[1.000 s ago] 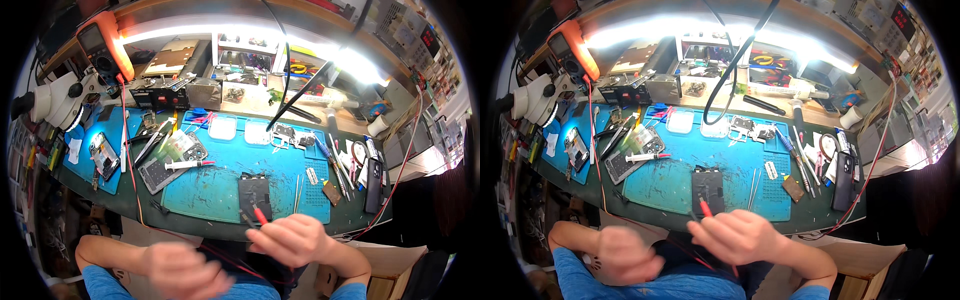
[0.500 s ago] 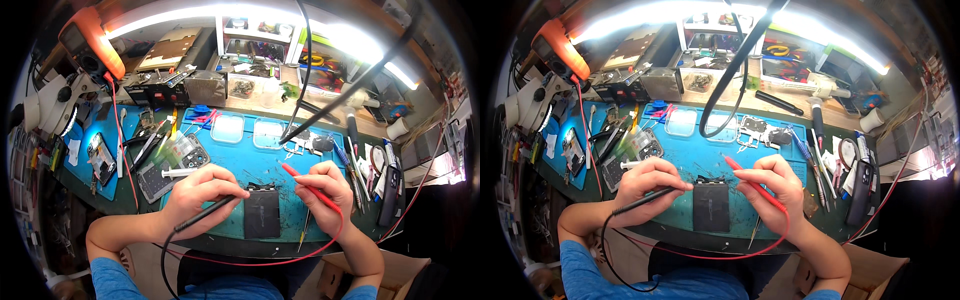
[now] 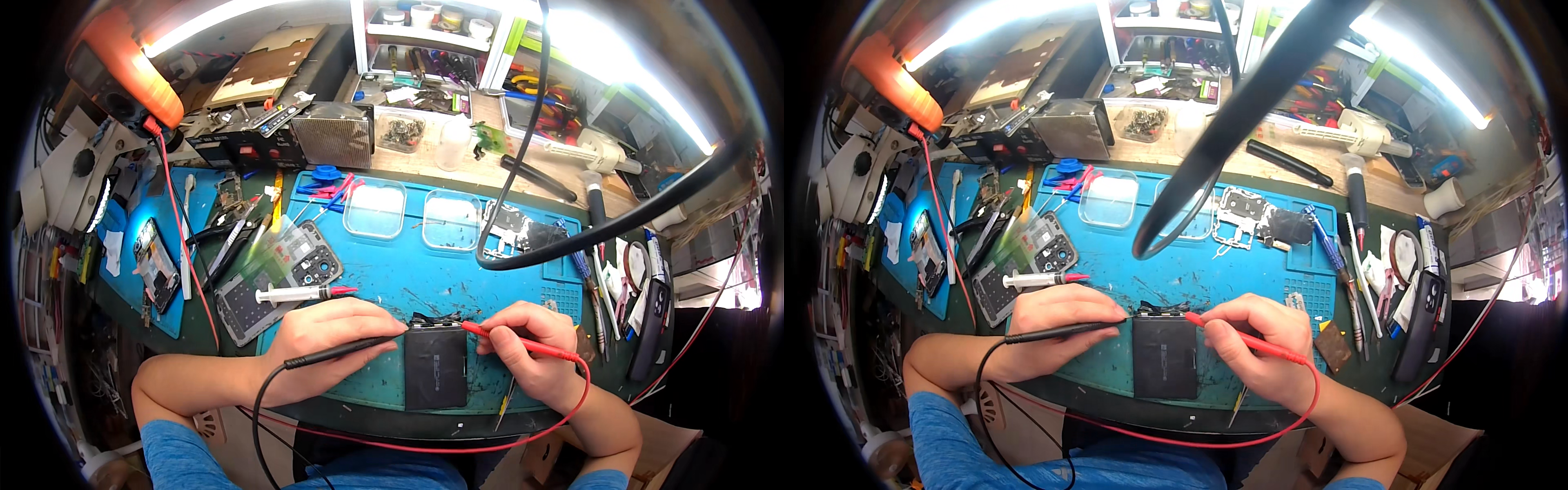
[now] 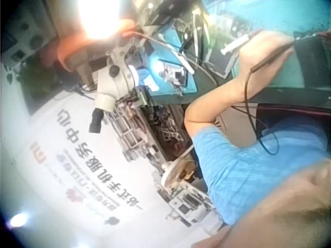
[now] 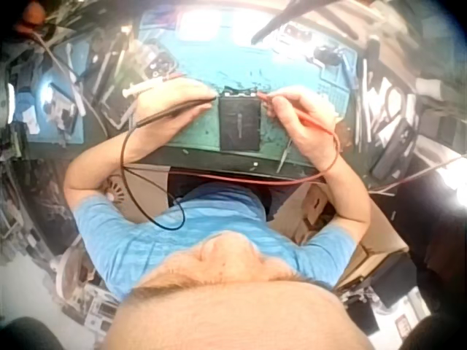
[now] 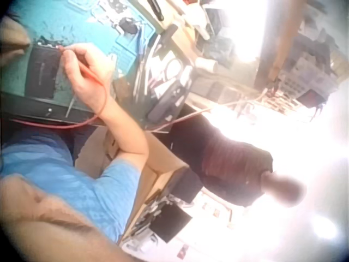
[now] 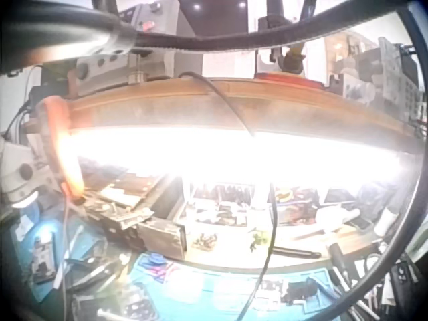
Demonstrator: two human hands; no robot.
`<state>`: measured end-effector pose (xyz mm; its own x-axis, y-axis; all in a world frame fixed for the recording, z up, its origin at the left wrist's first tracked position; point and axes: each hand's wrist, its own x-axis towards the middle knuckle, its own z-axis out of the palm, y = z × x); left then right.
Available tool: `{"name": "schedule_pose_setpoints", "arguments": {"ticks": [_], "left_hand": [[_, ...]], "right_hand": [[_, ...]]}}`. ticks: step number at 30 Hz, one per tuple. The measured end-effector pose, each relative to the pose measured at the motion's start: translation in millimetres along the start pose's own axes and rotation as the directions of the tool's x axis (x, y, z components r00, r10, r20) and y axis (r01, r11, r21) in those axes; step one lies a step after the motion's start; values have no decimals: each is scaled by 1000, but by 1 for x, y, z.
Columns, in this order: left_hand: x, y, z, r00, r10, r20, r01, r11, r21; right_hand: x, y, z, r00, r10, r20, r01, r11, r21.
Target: The person handles a smartphone battery, connects multimeter probes to its terminals, and then places the battery into the phone chassis. The person plugs a charging cable into the phone and holds it while the screen displays the brand logo.
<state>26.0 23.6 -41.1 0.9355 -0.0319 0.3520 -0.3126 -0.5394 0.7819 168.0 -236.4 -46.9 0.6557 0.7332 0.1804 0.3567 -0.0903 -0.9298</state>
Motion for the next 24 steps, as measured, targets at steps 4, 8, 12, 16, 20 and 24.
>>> {"name": "schedule_pose_setpoints", "arguments": {"ticks": [4, 8, 12, 16, 20, 24], "left_hand": [[1, 1, 0, 1000, 0, 4, 0, 1000, 28], [2, 1, 1, 1000, 24, 14, -25, 999, 45], [2, 2, 1, 998, 49, 36, -52, 997, 65], [0, 1, 0, 996, 74, 58, -80, 992, 97], [0, 1, 1, 993, 94, 67, -102, 987, 125], [-1, 0, 1, 993, 98, 67, -106, 987, 125]], "right_hand": [[0, -2, 0, 1000, -19, -10, 19, 1000, -11], [-3, -3, -1, 999, 34, -32, -32, 998, 45], [-2, -6, 2, 998, 40, -50, -38, 998, 40], [1, -8, 0, 999, -34, -25, 32, 997, -68], [0, -6, 2, 998, -46, -39, 41, 991, -126], [0, -7, 3, 996, 26, -85, -32, 997, -69]]}}
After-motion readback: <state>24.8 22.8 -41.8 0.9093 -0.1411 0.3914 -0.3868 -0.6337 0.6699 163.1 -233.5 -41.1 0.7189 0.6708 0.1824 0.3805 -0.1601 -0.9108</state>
